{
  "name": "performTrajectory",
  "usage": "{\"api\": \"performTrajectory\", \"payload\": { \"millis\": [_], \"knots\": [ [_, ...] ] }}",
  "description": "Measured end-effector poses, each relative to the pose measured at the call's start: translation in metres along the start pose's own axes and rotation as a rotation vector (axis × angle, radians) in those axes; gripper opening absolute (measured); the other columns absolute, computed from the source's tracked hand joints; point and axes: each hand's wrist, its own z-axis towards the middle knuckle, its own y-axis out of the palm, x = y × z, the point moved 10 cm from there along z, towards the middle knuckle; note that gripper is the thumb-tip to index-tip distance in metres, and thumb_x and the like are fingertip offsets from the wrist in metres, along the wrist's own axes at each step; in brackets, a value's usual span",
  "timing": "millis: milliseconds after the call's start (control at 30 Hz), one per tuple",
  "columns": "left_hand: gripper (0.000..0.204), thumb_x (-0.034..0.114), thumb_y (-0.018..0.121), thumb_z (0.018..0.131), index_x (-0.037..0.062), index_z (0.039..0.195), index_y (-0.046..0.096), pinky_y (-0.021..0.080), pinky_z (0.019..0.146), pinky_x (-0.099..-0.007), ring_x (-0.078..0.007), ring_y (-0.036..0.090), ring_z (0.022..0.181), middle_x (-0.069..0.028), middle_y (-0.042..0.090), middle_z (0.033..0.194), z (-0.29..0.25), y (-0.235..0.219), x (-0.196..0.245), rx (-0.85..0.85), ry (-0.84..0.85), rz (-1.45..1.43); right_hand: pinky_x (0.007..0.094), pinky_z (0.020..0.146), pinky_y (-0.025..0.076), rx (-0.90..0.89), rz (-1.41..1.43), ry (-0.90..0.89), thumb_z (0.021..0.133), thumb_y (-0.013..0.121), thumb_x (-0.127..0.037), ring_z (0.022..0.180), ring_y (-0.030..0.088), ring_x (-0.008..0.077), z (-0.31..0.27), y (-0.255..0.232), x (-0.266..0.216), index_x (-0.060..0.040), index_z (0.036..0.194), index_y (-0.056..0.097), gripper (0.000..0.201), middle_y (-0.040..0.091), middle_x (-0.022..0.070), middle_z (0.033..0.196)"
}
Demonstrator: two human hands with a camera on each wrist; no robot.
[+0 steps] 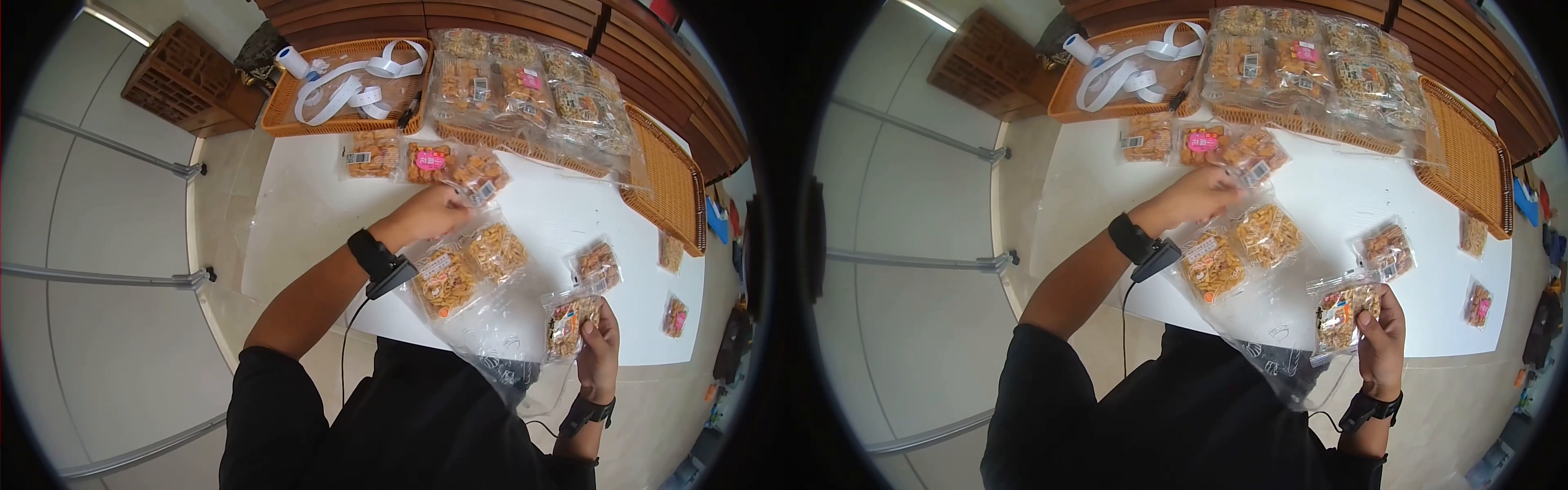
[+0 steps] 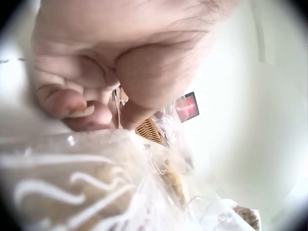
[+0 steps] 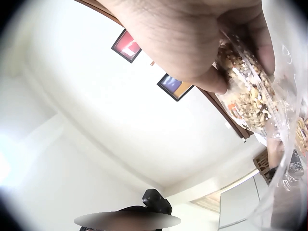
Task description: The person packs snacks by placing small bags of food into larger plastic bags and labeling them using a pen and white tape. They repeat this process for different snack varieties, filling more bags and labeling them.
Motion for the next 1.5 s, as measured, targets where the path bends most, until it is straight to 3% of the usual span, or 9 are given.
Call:
{"api": "performTrajectory", "payload": {
  "millis": [100, 300, 400, 600, 833, 933, 1233, 1367, 1500],
  "knots": [
    [0.034, 0.030, 0.064, 0.095, -0.0040, 0.094, 0.068, 0.050, 0.065, -0.0348, -0.0206, 0.065, 0.068, -0.0125, 0.069, 0.077, 0.001, 0.011, 0.029, 0.107, 0.234, 0.313, 0.0303, 0.096, 0.046, -0.006, -0.001, 0.012, 0.089, 0.075, -0.020, 0.102, 0.063, 0.0141, 0.001, 0.001, 0.002, -0.0003, 0.121, 0.055, 0.043, 0.068, 0.0076, 0.112],
    [0.029, 0.028, 0.067, 0.093, -0.0012, 0.092, 0.069, 0.049, 0.064, -0.0355, -0.0214, 0.065, 0.068, -0.0145, 0.068, 0.075, 0.003, 0.002, 0.026, 0.110, 0.147, 0.484, 0.0303, 0.096, 0.045, -0.018, 0.020, -0.010, 0.090, 0.073, -0.018, 0.103, 0.063, 0.0144, -0.003, -0.003, 0.004, -0.0004, 0.121, 0.055, 0.040, 0.067, 0.0077, 0.112],
    [0.021, 0.022, 0.069, 0.090, 0.0007, 0.089, 0.068, 0.049, 0.063, -0.0360, -0.0230, 0.064, 0.066, -0.0125, 0.067, 0.072, -0.014, -0.031, 0.042, 0.339, 0.398, 0.500, 0.0306, 0.097, 0.045, -0.003, 0.039, 0.008, 0.091, 0.072, -0.017, 0.104, 0.062, 0.0145, -0.007, -0.004, 0.011, -0.0006, 0.121, 0.055, 0.038, 0.067, 0.0074, 0.112],
    [0.011, 0.012, 0.072, 0.085, 0.0037, 0.090, 0.067, 0.051, 0.068, -0.0392, -0.0274, 0.065, 0.075, -0.0120, 0.065, 0.082, -0.038, -0.061, 0.082, 0.566, 0.609, 0.659, 0.0319, 0.099, 0.044, 0.020, 0.046, 0.042, 0.093, 0.066, -0.011, 0.108, 0.061, 0.0152, -0.004, -0.005, 0.028, -0.0008, 0.122, 0.054, 0.033, 0.066, 0.0076, 0.115],
    [0.026, 0.007, 0.071, 0.081, 0.0029, 0.106, 0.063, 0.048, 0.091, -0.0428, -0.0360, 0.060, 0.106, -0.0148, 0.062, 0.109, -0.049, -0.019, 0.072, 0.458, 0.598, 0.812, 0.0321, 0.100, 0.043, 0.026, 0.024, 0.037, 0.094, 0.059, -0.002, 0.113, 0.058, 0.0156, -0.003, -0.014, 0.040, -0.0015, 0.128, 0.050, 0.034, 0.060, 0.0091, 0.124],
    [0.027, 0.007, 0.072, 0.080, 0.0034, 0.105, 0.063, 0.048, 0.090, -0.0431, -0.0359, 0.060, 0.105, -0.0148, 0.062, 0.108, -0.049, -0.024, 0.069, 0.450, 0.595, 0.726, 0.0317, 0.100, 0.043, 0.069, -0.029, 0.047, 0.095, 0.058, 0.000, 0.112, 0.057, 0.0154, -0.003, -0.019, 0.050, -0.0018, 0.127, 0.050, 0.034, 0.060, 0.0090, 0.123],
    [0.046, 0.011, 0.077, 0.075, 0.0058, 0.117, 0.060, 0.046, 0.095, -0.0450, -0.0360, 0.056, 0.109, -0.0142, 0.059, 0.115, -0.077, -0.129, 0.041, 0.660, 0.497, 0.894, 0.0312, 0.101, 0.042, 0.050, -0.065, -0.089, 0.095, 0.060, -0.003, 0.113, 0.056, 0.0164, 0.003, -0.020, 0.051, -0.0003, 0.126, 0.050, 0.033, 0.060, 0.0093, 0.121],
    [0.076, 0.013, 0.079, 0.073, 0.0082, 0.141, 0.046, 0.042, 0.105, -0.0455, -0.0401, 0.049, 0.122, -0.0195, 0.049, 0.132, -0.050, -0.142, 0.011, 0.509, 0.346, 0.847, 0.0323, 0.101, 0.043, -0.011, -0.092, -0.102, 0.093, 0.066, -0.013, 0.113, 0.057, 0.0177, 0.008, -0.019, 0.052, 0.0003, 0.127, 0.050, 0.039, 0.060, 0.0100, 0.122],
    [0.077, 0.013, 0.079, 0.073, 0.0104, 0.143, 0.044, 0.041, 0.107, -0.0474, -0.0414, 0.047, 0.126, -0.0195, 0.047, 0.135, -0.044, -0.135, 0.012, 0.618, 0.308, 0.914, 0.0328, 0.101, 0.042, -0.030, -0.066, -0.117, 0.092, 0.071, -0.019, 0.115, 0.057, 0.0179, 0.003, -0.027, 0.054, 0.0003, 0.128, 0.049, 0.047, 0.060, 0.0101, 0.123]
  ]
}}
